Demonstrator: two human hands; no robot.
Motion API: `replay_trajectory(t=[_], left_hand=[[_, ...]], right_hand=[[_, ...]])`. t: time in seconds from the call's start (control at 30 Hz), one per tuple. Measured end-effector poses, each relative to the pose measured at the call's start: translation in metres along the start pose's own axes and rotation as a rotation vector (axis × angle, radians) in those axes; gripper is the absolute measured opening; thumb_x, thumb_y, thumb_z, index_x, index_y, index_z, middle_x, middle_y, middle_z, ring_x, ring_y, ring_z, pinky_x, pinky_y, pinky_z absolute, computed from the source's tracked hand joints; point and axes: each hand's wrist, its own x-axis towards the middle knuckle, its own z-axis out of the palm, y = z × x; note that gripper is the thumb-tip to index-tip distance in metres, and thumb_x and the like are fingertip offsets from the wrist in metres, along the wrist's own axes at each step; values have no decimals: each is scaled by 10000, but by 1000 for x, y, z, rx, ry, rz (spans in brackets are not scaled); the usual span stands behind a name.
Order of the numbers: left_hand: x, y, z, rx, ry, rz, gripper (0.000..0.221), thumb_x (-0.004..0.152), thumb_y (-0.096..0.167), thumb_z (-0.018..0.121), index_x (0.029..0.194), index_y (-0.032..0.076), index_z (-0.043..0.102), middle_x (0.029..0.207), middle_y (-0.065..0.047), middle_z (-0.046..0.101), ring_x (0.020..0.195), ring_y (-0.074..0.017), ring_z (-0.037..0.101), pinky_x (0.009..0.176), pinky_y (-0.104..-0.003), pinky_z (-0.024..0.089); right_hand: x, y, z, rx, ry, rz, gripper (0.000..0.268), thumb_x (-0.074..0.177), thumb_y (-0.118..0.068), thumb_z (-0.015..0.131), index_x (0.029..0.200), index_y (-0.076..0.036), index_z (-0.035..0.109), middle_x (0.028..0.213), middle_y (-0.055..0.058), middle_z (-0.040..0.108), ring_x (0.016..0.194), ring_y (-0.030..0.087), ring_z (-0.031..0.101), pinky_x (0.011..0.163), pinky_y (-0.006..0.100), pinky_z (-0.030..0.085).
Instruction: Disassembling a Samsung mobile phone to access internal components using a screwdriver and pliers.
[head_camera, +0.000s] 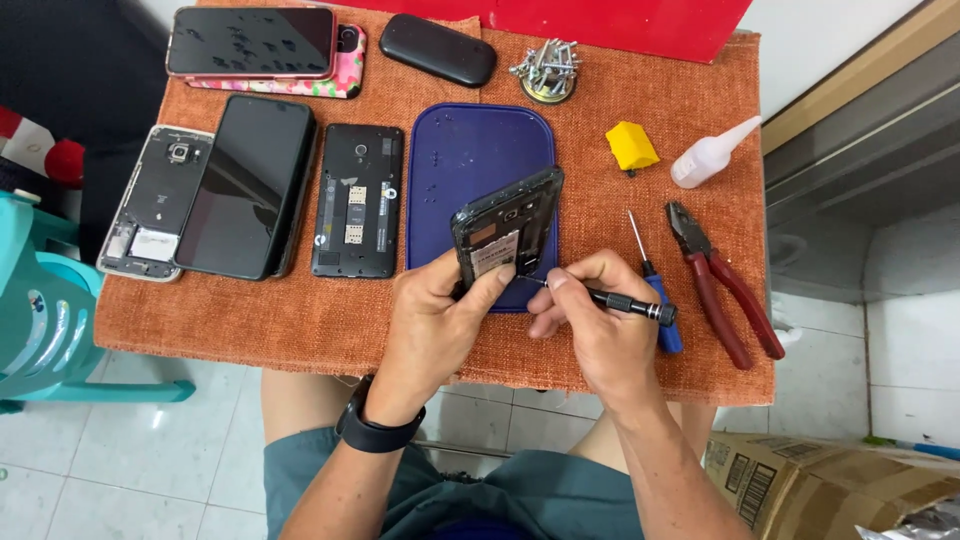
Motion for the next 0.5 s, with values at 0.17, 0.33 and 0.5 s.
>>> replay_trajectory(t=[0.17,0.33,0.5], left_hand=[[0,7,0,16,-10,22,245,889,-43,735,1124,17,767,1001,-210,789,1022,-355,744,849,-476,631],[-3,12,5,64,-5,70,232,882,-47,742,1106,9,769,976,-206,794,1007,-364,746,801,-465,633],[-8,5,4,95,-17,94,224,871,-47,750,1084,16,776,949,-196,799,962,-367,761,751,-448,644]], right_hand=[[3,-2,-2,4,-27,33,58,925,37,621,870,55,619,643,250,706,455,240,719,408,298,612],[3,-4,-3,-39,-60,-11,69,908,60,621,840,52,625,621,231,699,447,226,711,407,296,610],[0,-1,-4,-82,-57,-86,79,895,63,629,821,37,617,615,222,701,442,223,710,410,303,602]])
